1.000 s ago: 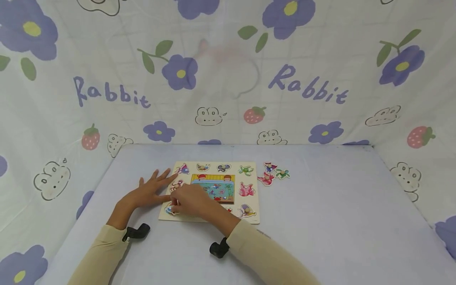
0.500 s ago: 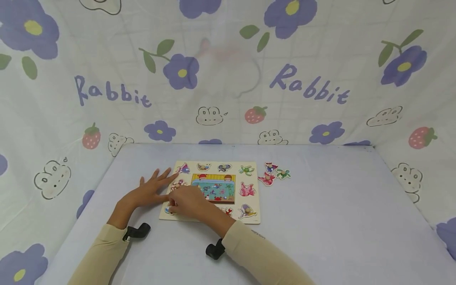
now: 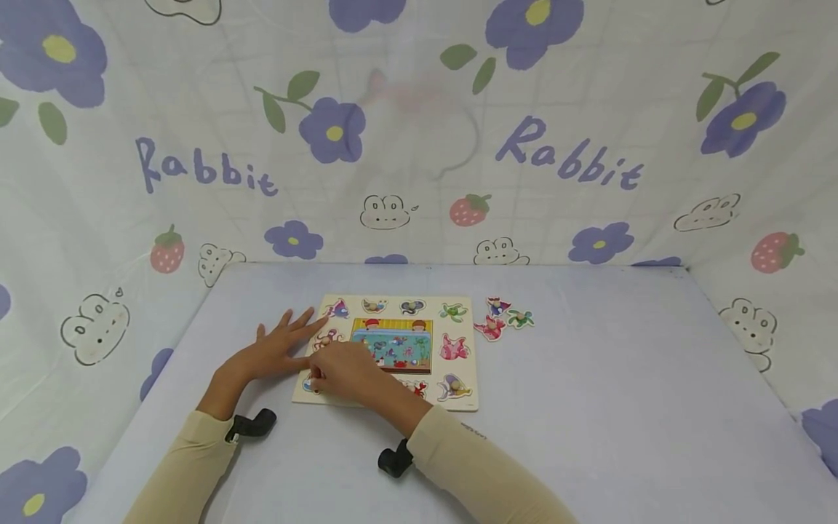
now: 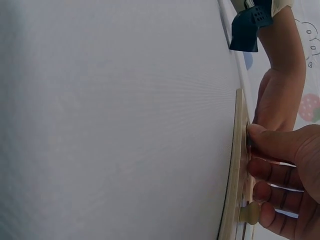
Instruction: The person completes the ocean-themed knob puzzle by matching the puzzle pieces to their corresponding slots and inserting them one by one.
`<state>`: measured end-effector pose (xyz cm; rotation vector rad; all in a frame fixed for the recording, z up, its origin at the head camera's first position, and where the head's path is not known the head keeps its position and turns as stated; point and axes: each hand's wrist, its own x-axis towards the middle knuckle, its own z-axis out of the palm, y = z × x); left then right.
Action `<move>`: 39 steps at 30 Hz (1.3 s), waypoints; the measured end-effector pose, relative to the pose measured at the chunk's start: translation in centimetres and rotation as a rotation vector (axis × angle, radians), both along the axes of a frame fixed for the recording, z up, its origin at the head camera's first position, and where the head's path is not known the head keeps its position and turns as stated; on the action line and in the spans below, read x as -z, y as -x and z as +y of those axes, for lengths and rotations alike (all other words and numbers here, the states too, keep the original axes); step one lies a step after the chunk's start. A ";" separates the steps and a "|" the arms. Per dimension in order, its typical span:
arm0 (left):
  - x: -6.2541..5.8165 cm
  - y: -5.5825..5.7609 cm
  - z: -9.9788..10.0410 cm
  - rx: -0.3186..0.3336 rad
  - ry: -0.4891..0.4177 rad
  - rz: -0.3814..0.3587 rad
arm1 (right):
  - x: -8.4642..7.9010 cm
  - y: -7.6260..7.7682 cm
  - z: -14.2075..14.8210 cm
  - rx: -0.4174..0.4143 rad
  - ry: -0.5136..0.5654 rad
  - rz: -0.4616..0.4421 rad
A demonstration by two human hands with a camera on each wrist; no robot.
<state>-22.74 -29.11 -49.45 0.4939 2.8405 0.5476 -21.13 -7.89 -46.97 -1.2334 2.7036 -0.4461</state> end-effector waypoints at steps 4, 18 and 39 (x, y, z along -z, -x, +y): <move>-0.2 0.0 0.1 -0.003 0.006 0.002 | 0.0 0.0 -0.1 0.004 0.002 -0.004; 0.2 0.0 0.1 -0.017 0.020 -0.011 | -0.8 -0.7 0.5 0.048 -0.022 -0.021; -0.1 0.0 0.2 -0.019 0.000 -0.005 | -3.9 -1.9 6.9 0.055 0.134 -0.019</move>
